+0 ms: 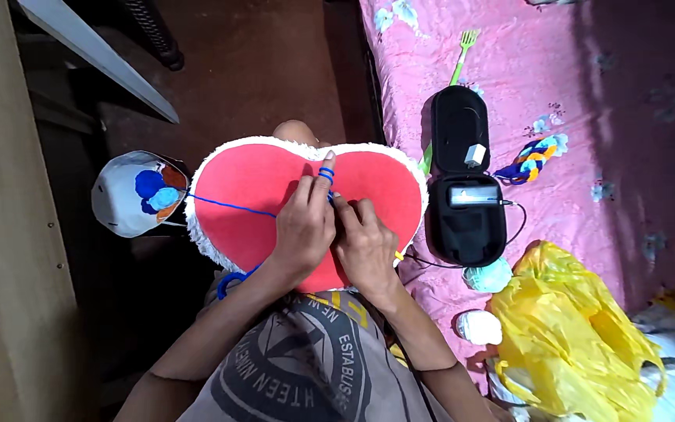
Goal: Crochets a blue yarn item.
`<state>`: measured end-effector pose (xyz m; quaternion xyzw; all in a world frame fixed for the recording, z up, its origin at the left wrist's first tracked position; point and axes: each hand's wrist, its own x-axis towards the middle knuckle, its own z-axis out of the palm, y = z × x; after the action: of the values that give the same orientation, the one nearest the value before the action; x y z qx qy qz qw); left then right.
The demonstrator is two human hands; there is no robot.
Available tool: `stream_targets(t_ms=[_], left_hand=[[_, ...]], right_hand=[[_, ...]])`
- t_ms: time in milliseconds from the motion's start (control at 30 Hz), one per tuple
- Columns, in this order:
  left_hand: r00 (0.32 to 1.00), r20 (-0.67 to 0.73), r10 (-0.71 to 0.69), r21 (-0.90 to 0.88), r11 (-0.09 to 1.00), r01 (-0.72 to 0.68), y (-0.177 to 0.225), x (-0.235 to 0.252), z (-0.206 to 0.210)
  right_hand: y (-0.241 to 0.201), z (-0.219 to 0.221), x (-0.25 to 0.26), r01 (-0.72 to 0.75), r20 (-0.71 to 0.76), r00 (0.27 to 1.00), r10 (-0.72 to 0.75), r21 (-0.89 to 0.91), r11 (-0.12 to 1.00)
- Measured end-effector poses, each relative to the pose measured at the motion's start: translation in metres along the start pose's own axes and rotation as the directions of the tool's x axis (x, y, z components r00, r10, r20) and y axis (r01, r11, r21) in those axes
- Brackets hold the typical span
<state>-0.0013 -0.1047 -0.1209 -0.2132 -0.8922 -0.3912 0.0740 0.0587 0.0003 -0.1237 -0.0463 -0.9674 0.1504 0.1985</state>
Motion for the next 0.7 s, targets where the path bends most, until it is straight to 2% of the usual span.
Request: stream_targets(t_ms=[67, 133, 267, 367, 433, 500, 533, 567, 600, 633, 700], left_hand=[[0.989, 0.063, -0.132, -0.133, 0.981, 0.139, -0.002, 0.003, -0.007], [0.979, 0.075, -0.189, -0.218, 0.955, 0.201, -0.003, 0.004, -0.01], [0.975, 0.033, -0.22, -0.328, 0.919, 0.219, -0.001, 0.004, -0.011], [0.981, -0.028, -0.194, -0.428, 0.889, 0.164, -0.001, 0.003, -0.013], [0.982, -0.036, -0.185, -0.52, 0.843, 0.139, 0.003, 0.003, -0.019], [0.979, 0.024, -0.202, -0.652, 0.739, 0.169, 0.006, 0.004, -0.029], [0.975, 0.06, -0.212, -0.7, 0.688, 0.192, 0.006, 0.006, -0.035], [0.97, 0.096, -0.222, -0.734, 0.642, 0.219, 0.006, 0.009, -0.041], [0.966, 0.129, -0.222, -0.762, 0.602, 0.24, 0.005, 0.011, -0.047], [0.963, 0.15, -0.223, -0.782, 0.569, 0.254, 0.005, 0.012, -0.051], [0.959, 0.176, -0.222, -0.81, 0.522, 0.269, 0.005, 0.013, -0.057]], right_hand=[[0.002, 0.001, -0.003, -0.003, -0.044, 0.999, 0.005, 0.052, 0.999], [0.003, 0.001, -0.004, -0.006, -0.071, 0.997, 0.012, 0.083, 0.997], [-0.001, -0.003, 0.0, -0.015, -0.097, 0.995, 0.027, 0.128, 0.992], [-0.005, -0.012, 0.008, -0.088, -0.003, 0.996, 0.093, 0.316, 0.945], [-0.003, -0.016, 0.014, -0.21, 0.136, 0.977, 0.162, 0.556, 0.804], [-0.003, -0.018, 0.02, -0.307, 0.243, 0.952, 0.187, 0.776, 0.552], [-0.004, -0.018, 0.022, -0.312, 0.256, 0.949, 0.183, 0.842, 0.44], [-0.004, -0.017, 0.022, -0.284, 0.233, 0.957, 0.175, 0.878, 0.384], [-0.004, -0.016, 0.021, -0.227, 0.18, 0.972, 0.154, 0.891, 0.394], [-0.002, -0.013, 0.019, -0.147, 0.103, 0.987, 0.12, 0.876, 0.46], [0.003, -0.01, 0.017, 0.038, -0.067, 0.998, 0.019, 0.754, 0.656]])
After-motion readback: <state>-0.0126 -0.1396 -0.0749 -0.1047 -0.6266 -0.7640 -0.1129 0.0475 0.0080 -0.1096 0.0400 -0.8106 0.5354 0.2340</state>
